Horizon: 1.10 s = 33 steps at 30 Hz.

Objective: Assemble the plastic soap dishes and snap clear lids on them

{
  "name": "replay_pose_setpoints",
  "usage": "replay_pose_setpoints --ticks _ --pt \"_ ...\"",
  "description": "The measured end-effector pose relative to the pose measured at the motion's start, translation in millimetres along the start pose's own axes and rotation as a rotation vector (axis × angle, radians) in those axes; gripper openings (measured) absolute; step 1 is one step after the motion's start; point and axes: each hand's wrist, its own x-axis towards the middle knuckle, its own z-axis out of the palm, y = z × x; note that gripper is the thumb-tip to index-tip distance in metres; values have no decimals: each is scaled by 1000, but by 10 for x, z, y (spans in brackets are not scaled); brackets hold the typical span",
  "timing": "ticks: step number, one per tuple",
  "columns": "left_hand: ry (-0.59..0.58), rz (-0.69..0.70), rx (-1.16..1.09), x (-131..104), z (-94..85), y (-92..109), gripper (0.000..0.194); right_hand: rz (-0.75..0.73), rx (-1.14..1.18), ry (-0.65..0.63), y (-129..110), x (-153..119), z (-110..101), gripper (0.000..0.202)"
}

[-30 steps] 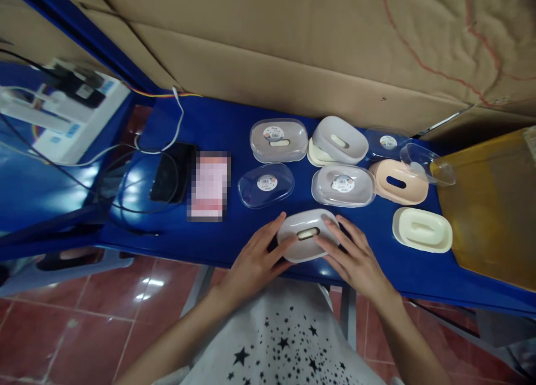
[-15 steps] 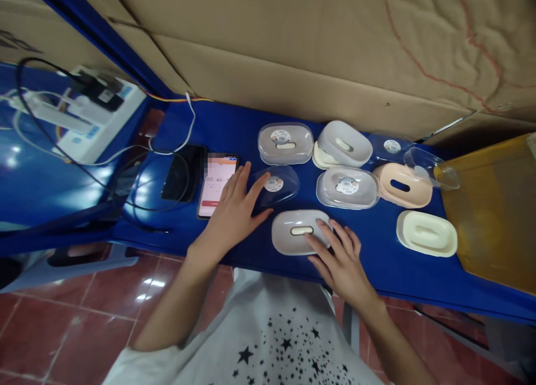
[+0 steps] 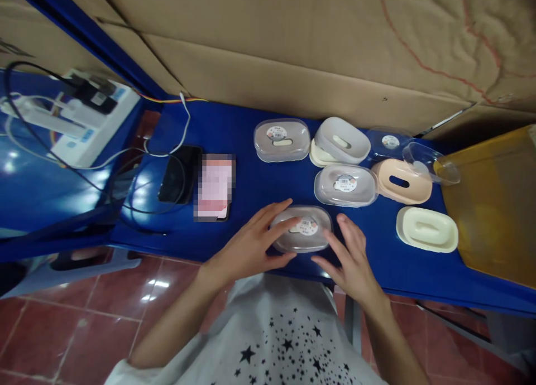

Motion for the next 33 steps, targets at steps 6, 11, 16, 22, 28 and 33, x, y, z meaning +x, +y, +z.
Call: replay_pose_setpoints --ticks 6,11,16,22,28,33 --pt "57 128 108 -81 152 -91 84 -87 -44 -121 28 77 -72 78" --pt "71 166 167 -173 187 -135 103 -117 -81 -125 9 45 -35 80" --pt "117 172 142 -216 249 -140 92 -129 -106 -133 20 21 -5 81" --pt "155 118 51 -248 314 -166 92 -134 -95 -115 -12 83 -35 74" --pt "127 15 -1 -300 292 -160 105 -141 -142 -138 -25 102 -19 73" --pt "166 31 9 -294 317 -166 102 -165 -167 -157 15 79 25 79"
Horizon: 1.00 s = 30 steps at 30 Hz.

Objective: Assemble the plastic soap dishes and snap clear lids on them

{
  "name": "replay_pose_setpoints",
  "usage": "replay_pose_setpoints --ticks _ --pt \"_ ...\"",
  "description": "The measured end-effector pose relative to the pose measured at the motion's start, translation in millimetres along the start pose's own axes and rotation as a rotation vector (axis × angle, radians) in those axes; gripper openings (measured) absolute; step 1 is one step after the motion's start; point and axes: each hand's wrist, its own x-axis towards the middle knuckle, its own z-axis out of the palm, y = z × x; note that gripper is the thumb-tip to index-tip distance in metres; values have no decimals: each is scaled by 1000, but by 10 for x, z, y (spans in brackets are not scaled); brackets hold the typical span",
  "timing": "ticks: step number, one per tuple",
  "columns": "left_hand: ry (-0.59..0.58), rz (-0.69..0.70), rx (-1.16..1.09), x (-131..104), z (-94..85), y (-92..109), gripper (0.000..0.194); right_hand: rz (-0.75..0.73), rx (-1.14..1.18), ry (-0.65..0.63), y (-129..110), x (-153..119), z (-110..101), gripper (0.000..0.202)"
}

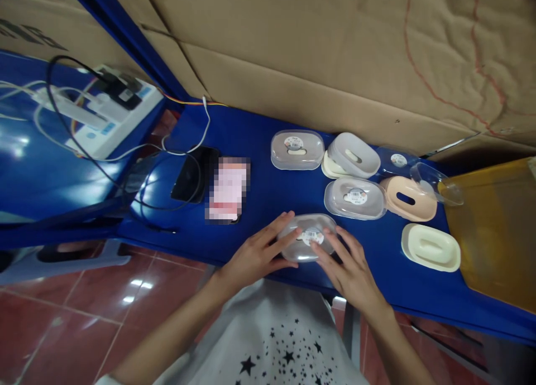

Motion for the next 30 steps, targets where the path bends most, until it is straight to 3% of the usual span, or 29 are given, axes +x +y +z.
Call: replay_pose_setpoints --ticks 11,19,22,25,30 --pt "-74 -127 -192 70 -21 -50 100 -52 67 0 28 19 22 80" --pt "-28 -139 -120 143 -21 -5 81 7 209 -3 -6 91 -21 75" --pt "-44 -128 -19 208 -118 -39 76 13 270 -1 29 92 -146 75" --pt "6 -138 121 304 -273 -115 69 48 231 84 170 150 -376 76" --pt "110 -215 385 537 -442 -217 62 149 102 193 737 547 -763 54"
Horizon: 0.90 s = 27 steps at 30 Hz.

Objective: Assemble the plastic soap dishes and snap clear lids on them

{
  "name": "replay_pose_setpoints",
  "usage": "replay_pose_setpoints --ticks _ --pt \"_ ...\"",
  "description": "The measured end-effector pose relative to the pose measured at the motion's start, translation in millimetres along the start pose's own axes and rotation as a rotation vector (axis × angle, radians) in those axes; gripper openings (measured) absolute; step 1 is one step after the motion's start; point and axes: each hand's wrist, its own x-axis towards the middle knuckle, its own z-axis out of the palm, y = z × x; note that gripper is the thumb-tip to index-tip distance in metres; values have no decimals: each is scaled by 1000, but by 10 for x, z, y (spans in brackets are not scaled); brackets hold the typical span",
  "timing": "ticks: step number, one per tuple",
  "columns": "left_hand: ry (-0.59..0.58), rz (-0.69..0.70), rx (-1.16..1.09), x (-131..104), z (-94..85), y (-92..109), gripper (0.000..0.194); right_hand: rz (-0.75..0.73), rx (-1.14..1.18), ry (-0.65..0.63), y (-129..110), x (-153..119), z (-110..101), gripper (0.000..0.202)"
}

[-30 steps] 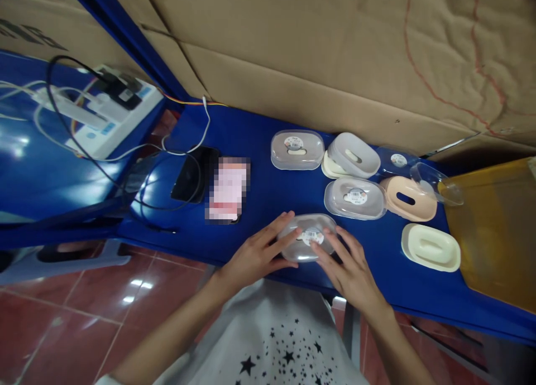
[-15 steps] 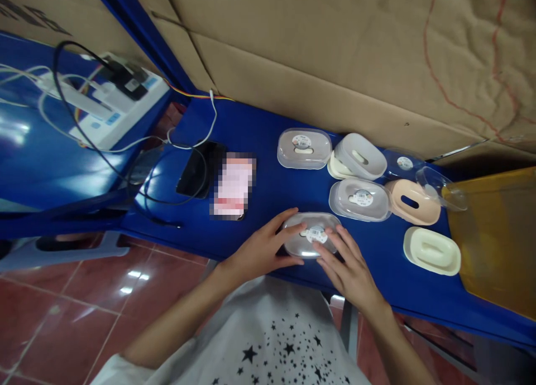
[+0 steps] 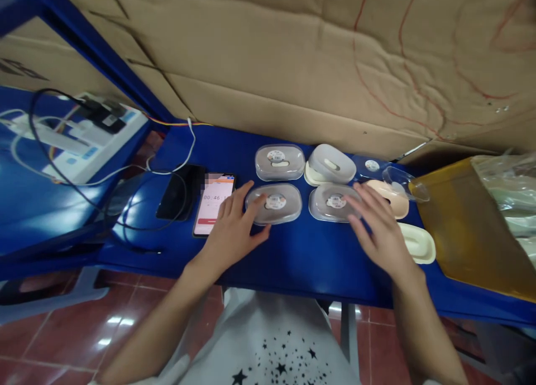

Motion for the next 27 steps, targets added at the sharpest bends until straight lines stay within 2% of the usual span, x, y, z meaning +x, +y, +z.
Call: replay_pose_setpoints --ticks 3,6,10,12,14,17,19,21,22,24,27 --pt "72 -46 66 90 28 71 65 4 -80 -21 303 425 20 35" --pt "147 -41 62 55 84 226 71 44 -184 -102 474 787 223 33" --pt "146 22 -15 -97 132 421 68 109 -277 -176 515 1101 484 35" --pt "127 43 -46 -156 131 462 62 112 -285 -163 496 1171 490 40" --pt "118 62 -71 -186 112 465 55 104 -280 -125 448 1143 392 46" --pt "116 118 -120 -198 62 443 50 77 -259 -40 264 832 134 41" --pt "117 162 -167 -192 20 437 49 22 -226 1 49 439 -12 33" --pt "124 200 -194 -158 -27 437 48 -113 -134 15 -218 -29 -70 46" --pt "126 219 -187 -119 -52 436 47 -149 -114 0 -353 -259 -61 55" --pt "126 278 -130 36 -95 428 45 -147 -103 -76 -584 -654 16 61" --pt "63 399 6 509 -110 417 38 -84 -86 -80 -759 -1010 187 56"
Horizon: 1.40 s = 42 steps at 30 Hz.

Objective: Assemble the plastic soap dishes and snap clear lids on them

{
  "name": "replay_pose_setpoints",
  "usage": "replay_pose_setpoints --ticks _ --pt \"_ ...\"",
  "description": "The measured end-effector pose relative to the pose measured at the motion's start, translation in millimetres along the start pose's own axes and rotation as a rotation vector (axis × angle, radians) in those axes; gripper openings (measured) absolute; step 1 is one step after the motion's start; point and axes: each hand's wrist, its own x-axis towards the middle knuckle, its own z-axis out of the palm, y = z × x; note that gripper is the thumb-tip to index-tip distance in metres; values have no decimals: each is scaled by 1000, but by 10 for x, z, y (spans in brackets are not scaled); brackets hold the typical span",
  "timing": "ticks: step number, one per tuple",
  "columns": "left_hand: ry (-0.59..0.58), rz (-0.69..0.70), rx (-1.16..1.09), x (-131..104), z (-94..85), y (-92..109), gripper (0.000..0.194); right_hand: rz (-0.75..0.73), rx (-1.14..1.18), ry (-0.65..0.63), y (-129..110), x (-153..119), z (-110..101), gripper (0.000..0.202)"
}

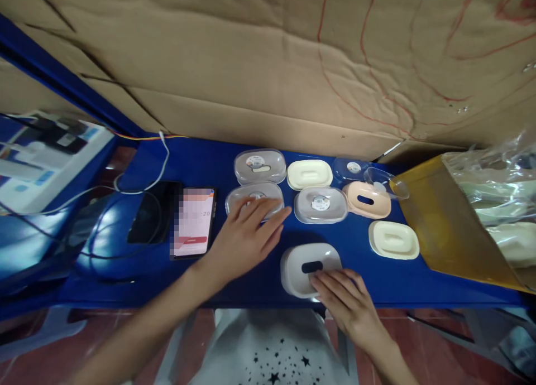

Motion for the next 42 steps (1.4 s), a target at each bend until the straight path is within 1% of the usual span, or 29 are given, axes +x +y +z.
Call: replay_pose_setpoints --ticks 2,3,5,7,9,11,13,14,15,16,18,20,21,22,23,24,26,27,29,31,32,34,35,39,42 --pt "-103 46 71 414 74 -154 30 71 -3 16 -26 -94 106 53" --pt "-178 70 101 636 128 -226 30 108 -5 26 -18 -118 148 51" --pt "-393 97 110 1057 250 -347 34 162 0 60 7 -147 214 47" --pt "-580 72 79 1392 376 -436 44 186 13 92 26 -172 255 41" --pt "-660 68 50 1611 492 -498 53 198 13 105 38 -205 277 38" --pt "-694 60 24 1734 581 -542 61 207 11 108 56 -247 285 38" --pt "-700 47 13 1785 598 -567 62 207 42 118 86 -293 283 42" --pt "-684 37 10 1784 561 -570 62 207 68 132 104 -317 280 44" --pt "-646 27 -4 1758 488 -563 62 211 95 156 121 -341 275 46" --pt "-593 17 -27 1700 377 -542 63 223 120 188 136 -366 269 46" --pt "-408 0 -129 1462 70 -445 66 275 165 264 156 -415 251 43" --pt "-239 -23 -195 1051 -261 -269 66 344 210 340 160 -454 229 37" --pt "-202 -32 -207 795 -395 -156 66 381 231 375 159 -464 218 34" --pt "-176 -37 -221 524 -488 -34 64 418 250 409 156 -465 208 32" --pt "-173 -32 -243 253 -533 89 64 450 269 444 152 -453 201 29" --pt "-180 -57 -271 -4 -528 206 65 475 289 472 148 -429 198 28" --pt "-251 -145 -316 -429 -396 388 69 484 328 502 136 -340 206 27" --pt "-261 -192 -333 -585 -291 444 69 468 345 498 127 -279 218 27" --pt "-269 -241 -366 -786 -72 481 69 407 365 456 98 -143 251 27" --pt "-303 -284 -419 -876 97 443 74 338 365 403 53 -13 292 26" --pt "-326 -303 -457 -897 152 410 78 307 360 381 26 40 313 26" --pt "-365 -340 -542 -923 212 342 87 266 345 349 -33 120 351 25" --pt "-366 -356 -577 -937 226 312 90 255 339 335 -63 147 368 25" --pt "-293 -401 -615 -1021 263 229 100 246 325 299 -169 213 410 25" --pt "-252 -411 -618 -1081 293 190 109 231 306 273 -221 265 418 30"
